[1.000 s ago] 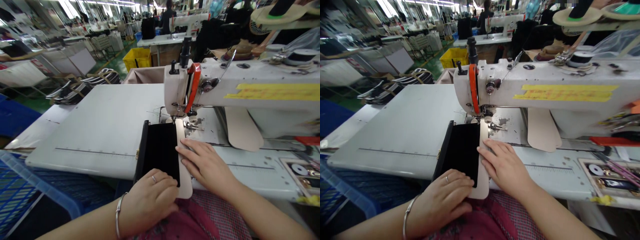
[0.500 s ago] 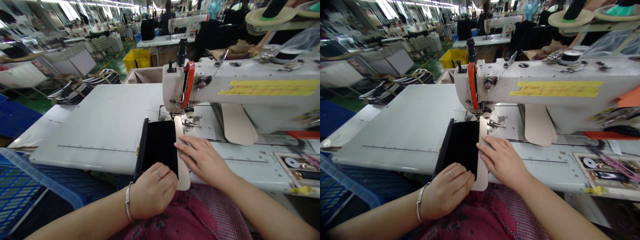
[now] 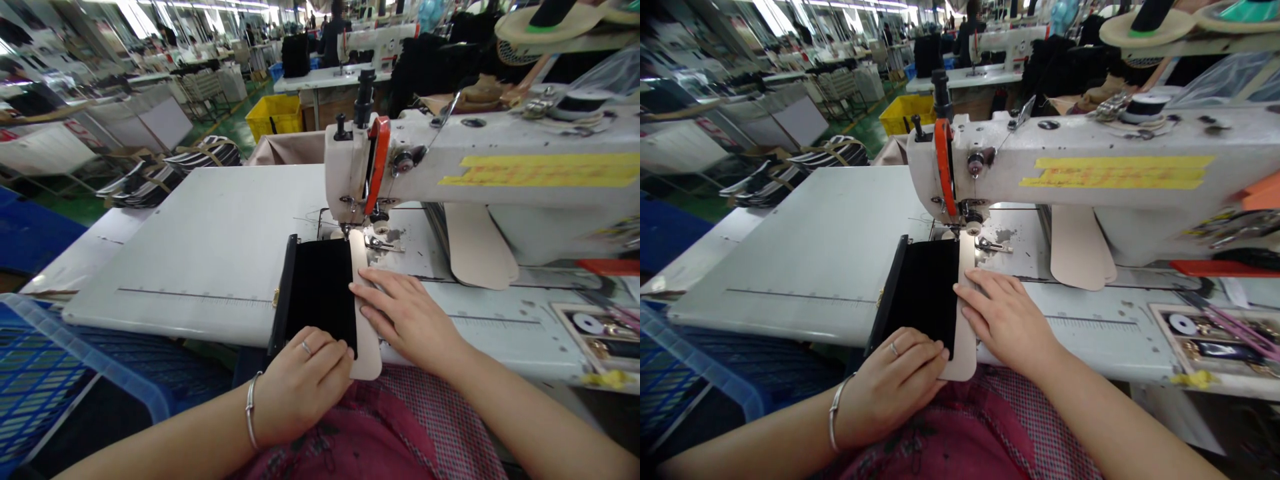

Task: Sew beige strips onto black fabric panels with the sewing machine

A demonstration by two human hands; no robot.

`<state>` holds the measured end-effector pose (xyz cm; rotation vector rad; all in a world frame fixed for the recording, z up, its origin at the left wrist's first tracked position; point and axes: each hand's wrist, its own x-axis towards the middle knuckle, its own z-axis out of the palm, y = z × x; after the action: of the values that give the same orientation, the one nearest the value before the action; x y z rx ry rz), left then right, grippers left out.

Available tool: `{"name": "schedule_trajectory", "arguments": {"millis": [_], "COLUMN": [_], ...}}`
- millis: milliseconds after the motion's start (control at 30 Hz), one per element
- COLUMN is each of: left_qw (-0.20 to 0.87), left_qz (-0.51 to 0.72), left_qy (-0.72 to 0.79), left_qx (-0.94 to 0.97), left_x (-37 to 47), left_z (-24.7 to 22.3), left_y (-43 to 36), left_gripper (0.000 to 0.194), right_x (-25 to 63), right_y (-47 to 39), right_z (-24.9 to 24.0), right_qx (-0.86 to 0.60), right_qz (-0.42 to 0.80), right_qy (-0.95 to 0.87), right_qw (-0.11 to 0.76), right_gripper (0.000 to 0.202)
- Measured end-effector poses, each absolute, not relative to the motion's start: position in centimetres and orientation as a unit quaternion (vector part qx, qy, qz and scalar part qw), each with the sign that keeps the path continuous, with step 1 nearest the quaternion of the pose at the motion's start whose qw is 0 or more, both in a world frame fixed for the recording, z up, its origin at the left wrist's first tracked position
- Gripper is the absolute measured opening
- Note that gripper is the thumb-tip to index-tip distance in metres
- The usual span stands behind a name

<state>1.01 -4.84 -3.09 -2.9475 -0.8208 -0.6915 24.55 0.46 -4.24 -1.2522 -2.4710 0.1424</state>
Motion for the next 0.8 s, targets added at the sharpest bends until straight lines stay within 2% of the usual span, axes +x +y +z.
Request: {"name": "schedule_trajectory", "arguments": {"millis": [400,800], "left_qw": [-0.011,-0.013], "left_qz": [-0.278,-0.280], "left_qy": [-0.240,-0.255], "left_qx": [-0.930,-0.925], "left_x": [0.71,0.65], "left_z": [-3.02,-3.25], "left_y": [-4.75,-5.07], "left_gripper": [0.013,0.008], "right_x": [24.49,24.56], "right_y": [0.45,0.49], "right_z": [-3.93,-4.17], "right_qx": [-0.442,-0.443], "right_qz": [0.057,0.054], "right_qy": [-0.875,-0.875], "right_qw": [0.190,0.187], "right_gripper": [0.035,0.034]}}
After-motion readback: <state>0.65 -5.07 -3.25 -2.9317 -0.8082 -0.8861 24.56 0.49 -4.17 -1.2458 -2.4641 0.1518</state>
